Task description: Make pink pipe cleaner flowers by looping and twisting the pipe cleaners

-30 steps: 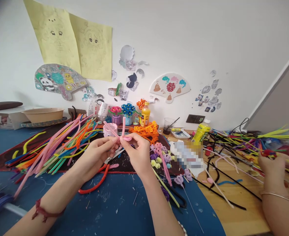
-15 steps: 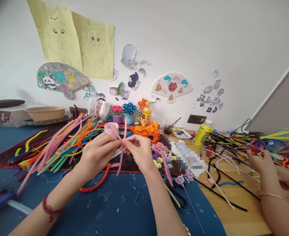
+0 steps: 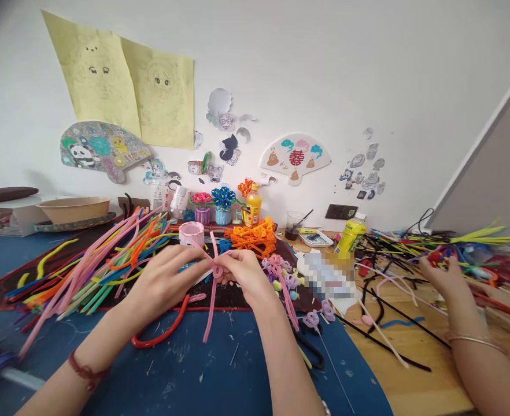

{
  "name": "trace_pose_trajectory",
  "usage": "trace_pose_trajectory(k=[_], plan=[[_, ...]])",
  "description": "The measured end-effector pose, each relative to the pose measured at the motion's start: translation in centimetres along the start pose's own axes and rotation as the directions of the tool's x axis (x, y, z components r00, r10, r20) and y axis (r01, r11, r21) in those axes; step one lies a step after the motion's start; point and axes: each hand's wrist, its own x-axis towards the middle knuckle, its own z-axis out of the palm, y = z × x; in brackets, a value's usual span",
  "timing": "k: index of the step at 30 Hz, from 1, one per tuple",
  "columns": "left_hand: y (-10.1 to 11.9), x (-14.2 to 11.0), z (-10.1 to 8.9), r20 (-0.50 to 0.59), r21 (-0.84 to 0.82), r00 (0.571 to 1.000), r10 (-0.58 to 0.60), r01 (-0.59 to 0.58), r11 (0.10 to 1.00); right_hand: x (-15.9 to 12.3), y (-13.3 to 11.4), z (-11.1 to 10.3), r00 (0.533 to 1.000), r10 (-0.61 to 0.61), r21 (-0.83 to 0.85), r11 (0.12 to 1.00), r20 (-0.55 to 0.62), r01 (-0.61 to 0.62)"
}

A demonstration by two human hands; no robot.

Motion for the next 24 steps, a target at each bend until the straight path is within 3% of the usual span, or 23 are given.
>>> trace_pose_trajectory(k=[3, 5, 11, 14, 16, 21, 24], plan=[[-0.3, -0.1, -0.6, -0.083, -0.114, 0.968, -0.237, 0.227, 0.967, 0.0, -0.1, 0.0, 0.996, -0.094, -0.116, 0.989, 0.001, 0.093], [-0.2, 0.0, -0.8, -0.103, -0.171, 0.937, -0.332, 0.313, 0.934, 0.0, 0.0, 0.0, 0.990, -0.137, -0.195, 0.971, 0.018, 0.138], [1.0, 0.9, -0.3, -0.024, -0.126, 0.941, -0.337, 0.332, 0.935, -0.2, 0.5, 0.7, 0.955, -0.270, -0.413, 0.861, 0.123, 0.296], [1.2, 1.2, -0.3, -0.003, -0.170, 0.905, -0.426, 0.419, 0.892, -0.5, 0.3, 1.0, 0.946, -0.288, -0.479, 0.816, 0.149, 0.324], [1.2, 1.2, -0.5, 0.006, -0.271, 0.830, -0.558, 0.539, 0.798, -0.6, 0.1, 1.1, 0.935, -0.325, -0.522, 0.778, 0.139, 0.348], [1.2, 1.3, -1.2, 0.112, -0.471, 0.568, -0.816, 0.753, 0.459, -0.9, 0.0, 1.8, 0.910, -0.393, -0.613, 0.690, 0.130, 0.385], [1.0, 1.3, -1.2, 0.150, -0.551, 0.460, -0.875, 0.774, 0.312, -0.9, 0.2, 2.1, 0.910, -0.399, -0.541, 0.745, 0.107, 0.391]])
